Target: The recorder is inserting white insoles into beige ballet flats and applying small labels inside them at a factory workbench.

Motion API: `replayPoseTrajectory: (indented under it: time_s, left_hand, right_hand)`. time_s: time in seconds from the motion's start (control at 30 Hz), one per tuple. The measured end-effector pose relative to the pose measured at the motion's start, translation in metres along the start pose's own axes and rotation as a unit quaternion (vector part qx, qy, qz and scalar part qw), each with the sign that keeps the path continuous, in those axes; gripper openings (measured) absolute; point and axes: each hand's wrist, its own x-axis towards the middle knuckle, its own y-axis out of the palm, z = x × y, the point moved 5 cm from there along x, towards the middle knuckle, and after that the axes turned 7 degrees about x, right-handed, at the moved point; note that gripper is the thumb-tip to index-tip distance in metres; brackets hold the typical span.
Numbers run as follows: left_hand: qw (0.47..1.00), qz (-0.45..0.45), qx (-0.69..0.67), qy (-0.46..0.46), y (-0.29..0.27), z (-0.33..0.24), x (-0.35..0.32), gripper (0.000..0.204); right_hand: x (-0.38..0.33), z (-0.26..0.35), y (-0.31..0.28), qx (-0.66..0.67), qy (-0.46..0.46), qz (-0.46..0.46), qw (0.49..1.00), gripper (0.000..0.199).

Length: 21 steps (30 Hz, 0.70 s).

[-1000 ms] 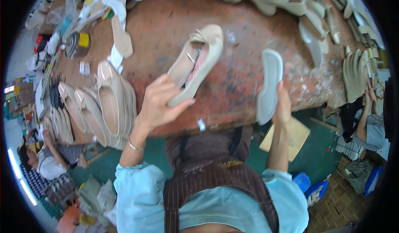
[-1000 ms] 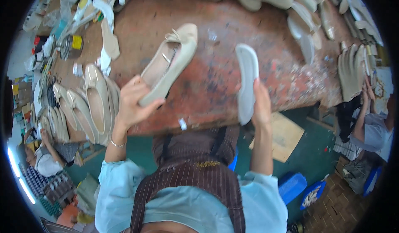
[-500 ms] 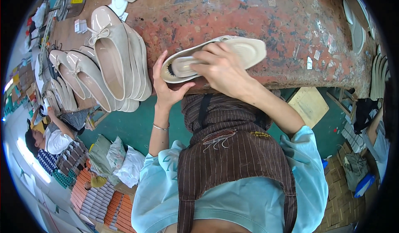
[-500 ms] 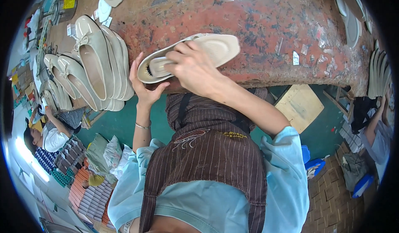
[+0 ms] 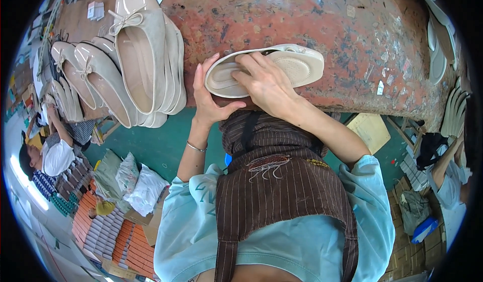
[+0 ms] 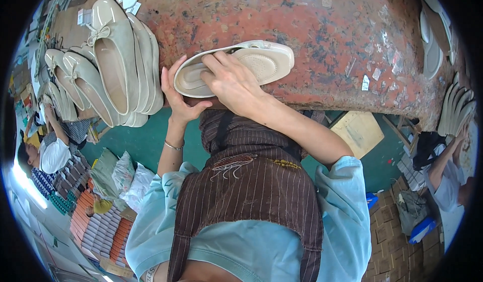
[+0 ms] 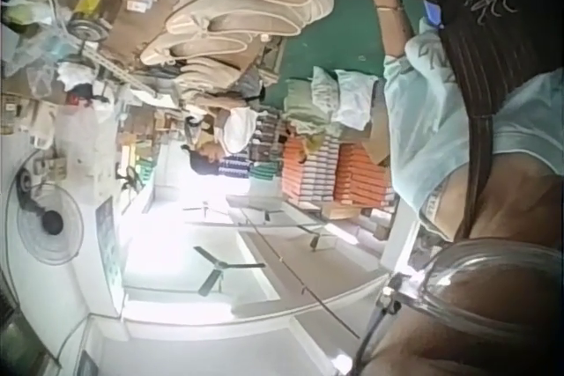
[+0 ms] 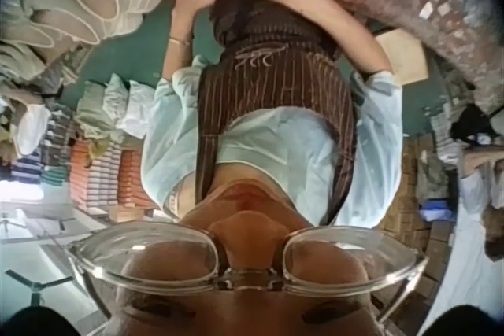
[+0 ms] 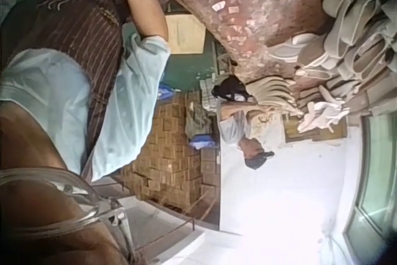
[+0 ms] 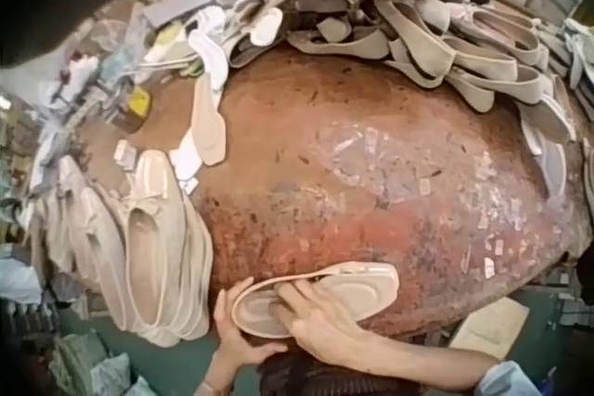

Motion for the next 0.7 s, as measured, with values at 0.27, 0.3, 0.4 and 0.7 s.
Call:
replayPoseTrajectory:
  time_s: [0.27, 0.3, 0.4, 0.7]
  left_hand:
    - [0.999, 0.031, 0.031, -0.004, -0.008, -0.008, 0.018, 0.063]
    - [0.999, 0.027, 0.032, -0.005, -0.009, -0.008, 0.018, 0.063]
    - [0.999, 0.017, 0.025, -0.04, -0.009, -0.005, 0.016, 0.042]
    - [0.999, -0.009, 0.048, -0.022, -0.008, -0.002, 0.016, 0.026]
  right_hand:
    - [0.004, 0.0, 0.018, 0.048, -0.098, 0.117, 0.987, 0.053]
    - [0.003, 0.0, 0.018, 0.035, -0.106, 0.121, 0.986, 0.054]
    - [0.003, 0.001, 0.022, 0.023, -0.124, 0.123, 0.984, 0.051]
    - [-0.012, 0.013, 0.018, -0.158, -0.094, 0.094, 0.979, 0.038]
